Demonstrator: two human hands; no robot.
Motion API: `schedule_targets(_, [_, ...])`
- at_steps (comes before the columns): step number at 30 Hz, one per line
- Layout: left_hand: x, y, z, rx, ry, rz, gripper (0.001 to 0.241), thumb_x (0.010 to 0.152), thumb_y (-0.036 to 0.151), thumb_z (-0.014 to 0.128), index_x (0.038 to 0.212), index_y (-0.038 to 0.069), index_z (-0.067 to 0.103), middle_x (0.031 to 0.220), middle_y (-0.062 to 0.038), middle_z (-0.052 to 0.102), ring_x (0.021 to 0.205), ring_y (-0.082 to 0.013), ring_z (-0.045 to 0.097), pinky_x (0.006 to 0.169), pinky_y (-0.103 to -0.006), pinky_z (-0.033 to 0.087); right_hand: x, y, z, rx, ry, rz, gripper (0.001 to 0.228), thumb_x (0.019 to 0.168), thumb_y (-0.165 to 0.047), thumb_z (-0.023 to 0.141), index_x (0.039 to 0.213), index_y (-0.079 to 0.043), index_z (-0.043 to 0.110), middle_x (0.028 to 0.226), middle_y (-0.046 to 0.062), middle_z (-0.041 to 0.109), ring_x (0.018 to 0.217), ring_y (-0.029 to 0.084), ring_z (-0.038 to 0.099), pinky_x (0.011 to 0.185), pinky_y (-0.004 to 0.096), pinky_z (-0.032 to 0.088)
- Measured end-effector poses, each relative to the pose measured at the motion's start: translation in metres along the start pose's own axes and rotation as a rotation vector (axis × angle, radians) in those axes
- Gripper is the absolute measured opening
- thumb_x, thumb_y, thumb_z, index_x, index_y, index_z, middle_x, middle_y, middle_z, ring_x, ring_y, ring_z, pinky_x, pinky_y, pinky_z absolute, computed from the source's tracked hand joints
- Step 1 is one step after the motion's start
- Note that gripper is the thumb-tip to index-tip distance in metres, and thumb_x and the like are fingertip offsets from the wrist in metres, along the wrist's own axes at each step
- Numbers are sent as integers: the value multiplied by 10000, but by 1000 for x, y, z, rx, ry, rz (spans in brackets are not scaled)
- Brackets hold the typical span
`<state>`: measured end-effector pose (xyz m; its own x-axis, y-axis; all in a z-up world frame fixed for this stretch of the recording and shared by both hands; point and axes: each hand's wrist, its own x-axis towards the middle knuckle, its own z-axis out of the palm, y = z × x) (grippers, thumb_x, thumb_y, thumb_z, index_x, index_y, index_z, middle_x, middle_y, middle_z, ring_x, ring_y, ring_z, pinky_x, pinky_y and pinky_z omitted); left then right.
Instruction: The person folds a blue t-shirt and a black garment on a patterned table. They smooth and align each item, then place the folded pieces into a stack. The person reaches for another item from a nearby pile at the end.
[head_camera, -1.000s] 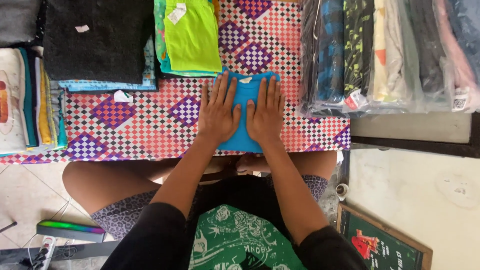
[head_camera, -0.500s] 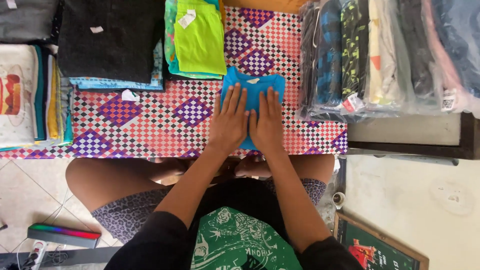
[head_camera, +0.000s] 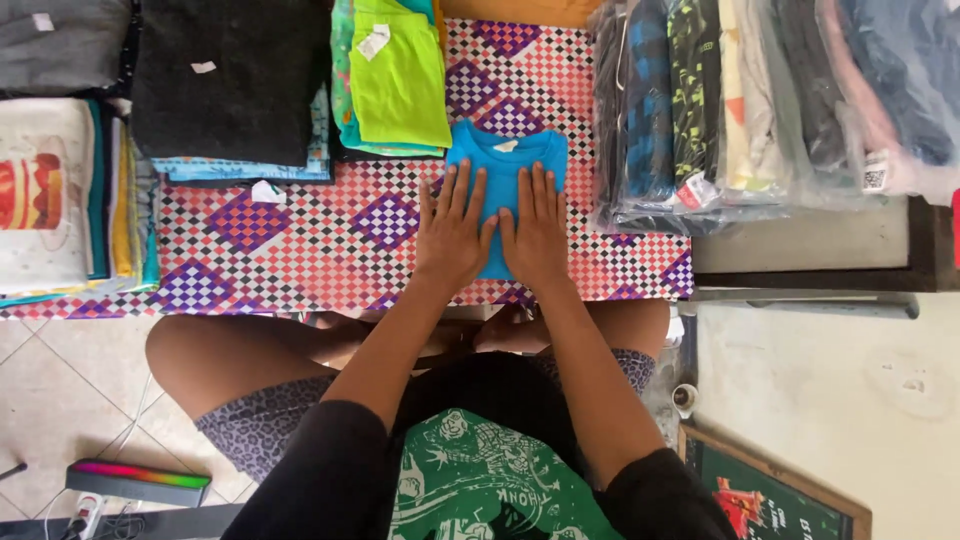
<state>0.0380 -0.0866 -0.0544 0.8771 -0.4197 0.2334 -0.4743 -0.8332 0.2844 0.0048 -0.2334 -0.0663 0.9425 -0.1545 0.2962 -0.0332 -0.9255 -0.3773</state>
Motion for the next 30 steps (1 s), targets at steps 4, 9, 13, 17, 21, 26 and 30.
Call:
schedule_targets(4, [-38,1,-13,-10,104,67,671,1102,564,263,1663,197,252,1715,-107,223,1577,-289,228,1272,-591,109,-31,-12,-25,69,-47,-13,625,1121,-457,437,1650,-154,300,1723,87,177,1583,319,151,1278,538,111])
schedule_targets(9, [-54,18,-61,97,-91,-184,919,943,599,609,1596,19,323,1357,-225,601,1253,-344,607,928,-489,528,-65,-44,-66,173,-50,350,766,1001,-472,637,1578,-60,347,1533,277,365,1458,464,360,1118,624,399])
schedule_targets(13, [-48,9,-34,-59,-170,-284,932,899,517,728,1557,-33,361,1247,-253,642,1127,-372,683,823,-507,594,-58,-51,-83,382,-151,490,898,965,-417,704,1617,-40,215,1582,296,269,1491,479,289,1116,665,365])
schedule_targets(17, [-40,-19,-10,-554,-449,-343,889,853,594,702,1476,9,455,1260,-224,653,1119,-380,698,826,-509,606,-40,-91,-106,676,-252,727,740,951,-264,710,1588,-167,345,1559,209,386,1460,380,395,1145,564,407])
schedule_targets(21, [-33,-48,-142,-1087,-590,-365,908,926,524,632,1558,-59,339,1476,-299,504,1339,-446,550,1028,-554,530,-32,-150,-131,943,-135,747,631,946,-88,649,1541,-89,438,1513,271,424,1407,401,441,1113,553,432])
schedule_targets(26, [-14,-118,-211,-1285,-497,-328,836,943,397,627,1568,-60,312,1468,-326,503,1344,-491,521,1075,-614,478,1,-190,-137,928,-93,550,691,949,-184,664,1579,-128,387,1508,304,403,1389,471,451,1098,614,425])
schedule_targets(30, [12,-156,-242,-1412,-107,-61,671,882,129,684,1498,-31,473,1295,-280,667,1154,-436,654,934,-587,563,48,-225,-129,795,13,193,732,979,-298,686,1595,-94,347,1527,310,384,1409,476,428,1120,605,407])
